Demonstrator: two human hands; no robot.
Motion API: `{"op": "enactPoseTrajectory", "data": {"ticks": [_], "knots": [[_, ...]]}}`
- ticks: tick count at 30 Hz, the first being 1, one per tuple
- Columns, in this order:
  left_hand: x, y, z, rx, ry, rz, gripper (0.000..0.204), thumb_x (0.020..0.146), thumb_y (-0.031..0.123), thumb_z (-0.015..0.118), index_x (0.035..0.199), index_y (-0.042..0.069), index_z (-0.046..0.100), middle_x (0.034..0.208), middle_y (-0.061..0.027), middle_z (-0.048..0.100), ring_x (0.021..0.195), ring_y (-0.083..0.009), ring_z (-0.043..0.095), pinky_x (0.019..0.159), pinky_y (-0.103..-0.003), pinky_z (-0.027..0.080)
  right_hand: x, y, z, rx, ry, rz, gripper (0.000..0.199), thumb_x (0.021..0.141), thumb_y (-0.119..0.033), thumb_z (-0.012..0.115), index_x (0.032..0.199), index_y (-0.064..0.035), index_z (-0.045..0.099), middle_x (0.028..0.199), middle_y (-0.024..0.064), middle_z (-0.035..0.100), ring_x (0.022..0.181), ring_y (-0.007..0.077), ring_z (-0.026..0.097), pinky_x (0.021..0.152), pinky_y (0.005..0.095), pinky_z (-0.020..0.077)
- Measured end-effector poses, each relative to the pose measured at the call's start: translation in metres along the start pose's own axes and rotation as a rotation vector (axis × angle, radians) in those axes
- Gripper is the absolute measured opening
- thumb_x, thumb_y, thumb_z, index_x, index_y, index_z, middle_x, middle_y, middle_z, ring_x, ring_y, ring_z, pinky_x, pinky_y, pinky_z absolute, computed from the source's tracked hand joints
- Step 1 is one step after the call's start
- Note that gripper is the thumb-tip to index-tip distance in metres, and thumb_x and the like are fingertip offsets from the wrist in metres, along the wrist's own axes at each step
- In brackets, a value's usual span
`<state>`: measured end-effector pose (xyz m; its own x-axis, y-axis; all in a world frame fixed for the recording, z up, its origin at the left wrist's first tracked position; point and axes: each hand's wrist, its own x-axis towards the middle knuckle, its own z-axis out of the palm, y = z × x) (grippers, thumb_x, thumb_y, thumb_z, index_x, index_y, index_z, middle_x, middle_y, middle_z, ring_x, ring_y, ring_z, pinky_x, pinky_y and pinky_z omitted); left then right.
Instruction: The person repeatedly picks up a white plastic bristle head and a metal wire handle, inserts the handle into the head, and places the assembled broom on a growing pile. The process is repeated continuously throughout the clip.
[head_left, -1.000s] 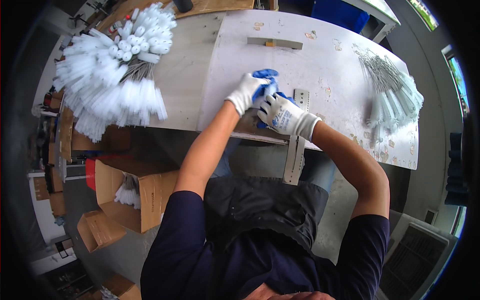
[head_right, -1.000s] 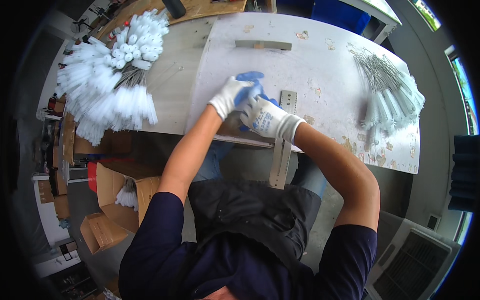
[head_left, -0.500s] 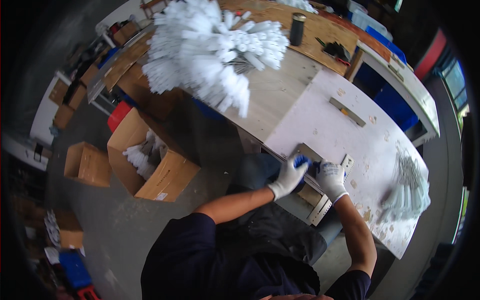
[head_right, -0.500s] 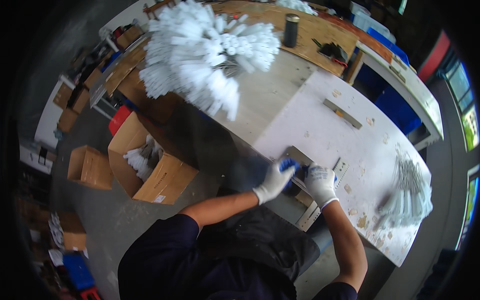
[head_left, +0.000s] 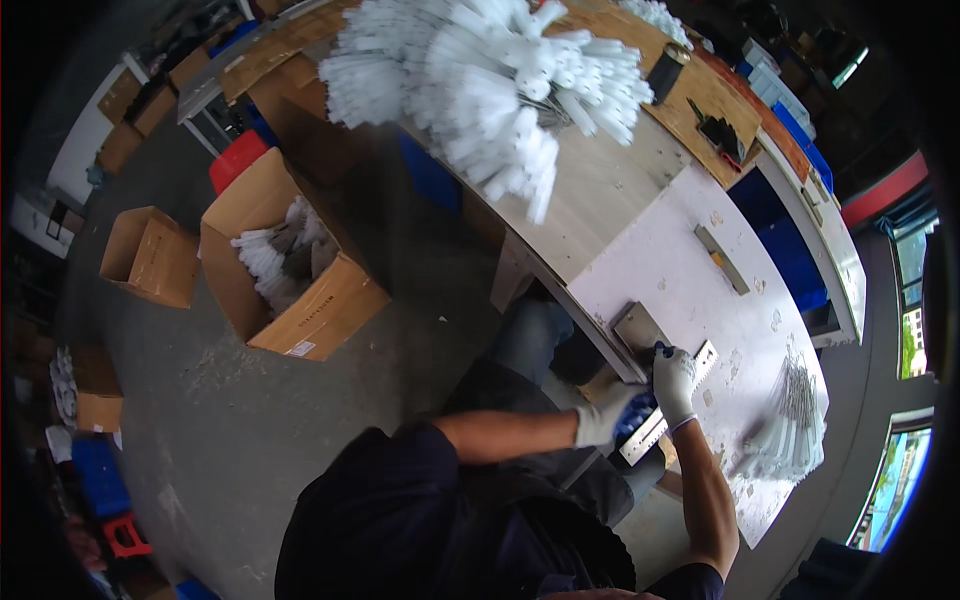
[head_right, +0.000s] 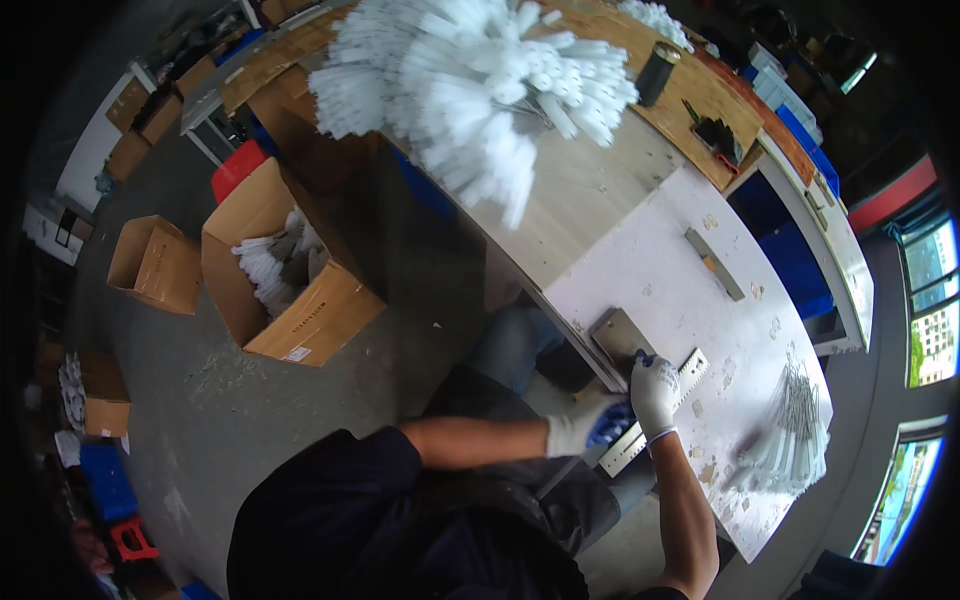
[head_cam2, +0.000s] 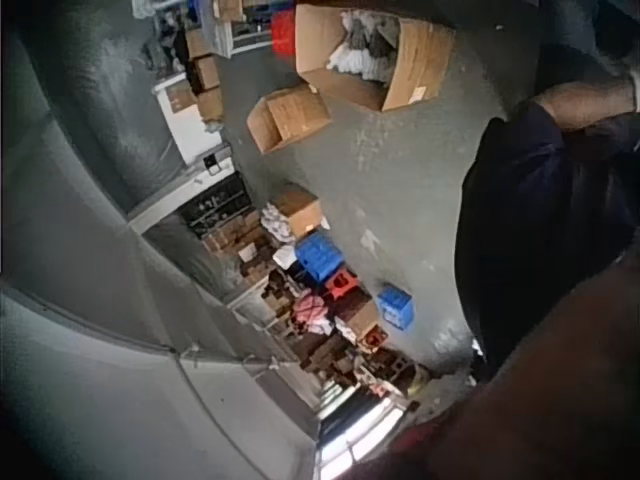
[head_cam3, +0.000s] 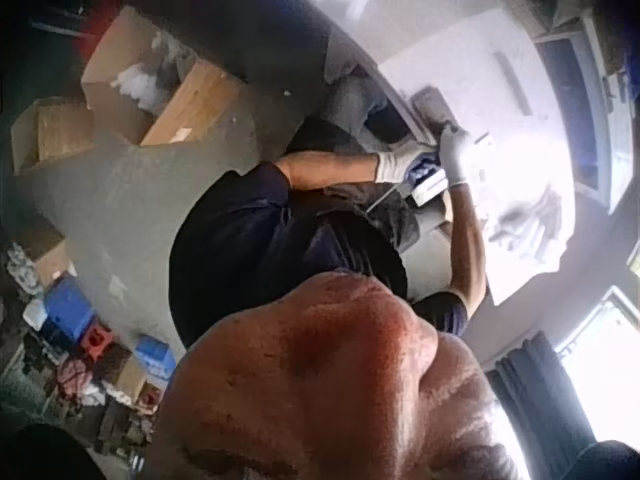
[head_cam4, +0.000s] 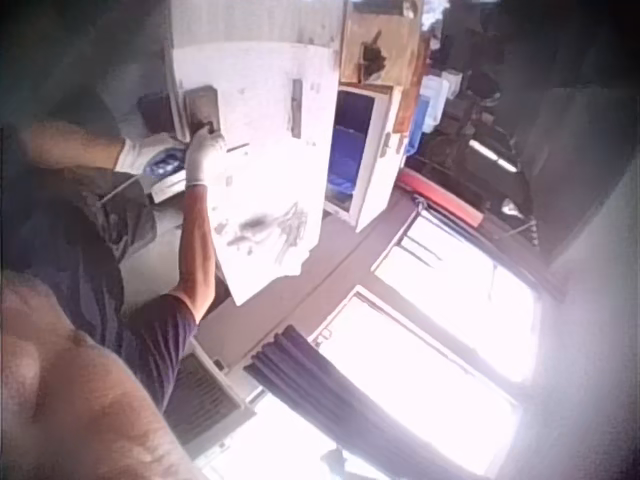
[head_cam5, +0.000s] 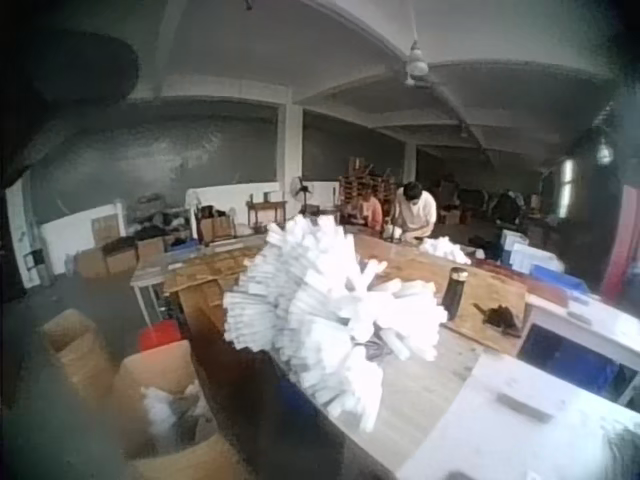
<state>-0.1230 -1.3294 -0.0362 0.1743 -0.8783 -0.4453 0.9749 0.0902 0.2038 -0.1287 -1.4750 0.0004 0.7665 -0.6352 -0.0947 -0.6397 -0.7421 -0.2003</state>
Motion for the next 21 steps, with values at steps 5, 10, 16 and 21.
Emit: {"op": "enactPoseTrajectory", "data": {"ticks": [5, 10, 16, 21], "knots": [[-0.024, 0.086, -0.022, 0.623, 0.073, 0.024, 0.03, 0.099, 0.03, 0.061, 0.083, 0.006, 0.068, 0.061, 0.0041, 0.053, 0.048, -0.0053, 0.046, 0.043, -0.022, 0.033, 0.01, -0.002, -0.036, 0.382, -0.351, -0.211, 0.043, 0.092, -0.041, 0.066, 0.094, 0.0017, 0.069, 0.082, 0.0181, 0.071, 0.075, 0.0316, 0.067, 0.07, 0.0428, 0.052], [-0.021, 0.131, -0.008, 1.035, -0.072, 0.032, 0.025, 0.099, 0.026, 0.062, 0.084, 0.008, 0.07, 0.069, 0.0034, 0.06, 0.056, -0.0039, 0.046, 0.049, -0.021, 0.036, 0.024, 0.01, -0.058, -0.291, -0.226, -0.679, 0.043, 0.084, -0.041, 0.072, 0.101, -0.0034, 0.063, 0.092, 0.0149, 0.07, 0.091, 0.0298, 0.068, 0.082, 0.0424, 0.0526], [-0.026, 0.172, 0.003, 2.16, -0.008, 0.557, 0.02, 0.092, 0.024, 0.068, 0.103, 0.008, 0.069, 0.084, -0.0069, 0.067, 0.078, -0.0238, 0.065, 0.075, -0.038, 0.051, 0.011, 0.007, -0.014, -0.224, -0.084, -0.438, 0.039, 0.081, -0.037, 0.075, 0.098, -0.0051, 0.06, 0.093, 0.0131, 0.07, 0.089, 0.0307, 0.069, 0.081, 0.0439, 0.0534], [-0.07, 0.159, 0.013, 1.985, 0.335, 1.437, 0.03, 0.084, 0.012, 0.074, 0.113, 0.009, 0.067, 0.103, -0.0121, 0.067, 0.093, -0.0293, 0.067, 0.077, -0.037, 0.053, -0.006, -0.01, -0.007, -0.055, 0.01, -0.158, 0.033, 0.085, -0.036, 0.071, 0.093, -0.005, 0.063, 0.085, 0.0157, 0.071, 0.087, 0.0342, 0.069, 0.08, 0.0456, 0.0536]]}}
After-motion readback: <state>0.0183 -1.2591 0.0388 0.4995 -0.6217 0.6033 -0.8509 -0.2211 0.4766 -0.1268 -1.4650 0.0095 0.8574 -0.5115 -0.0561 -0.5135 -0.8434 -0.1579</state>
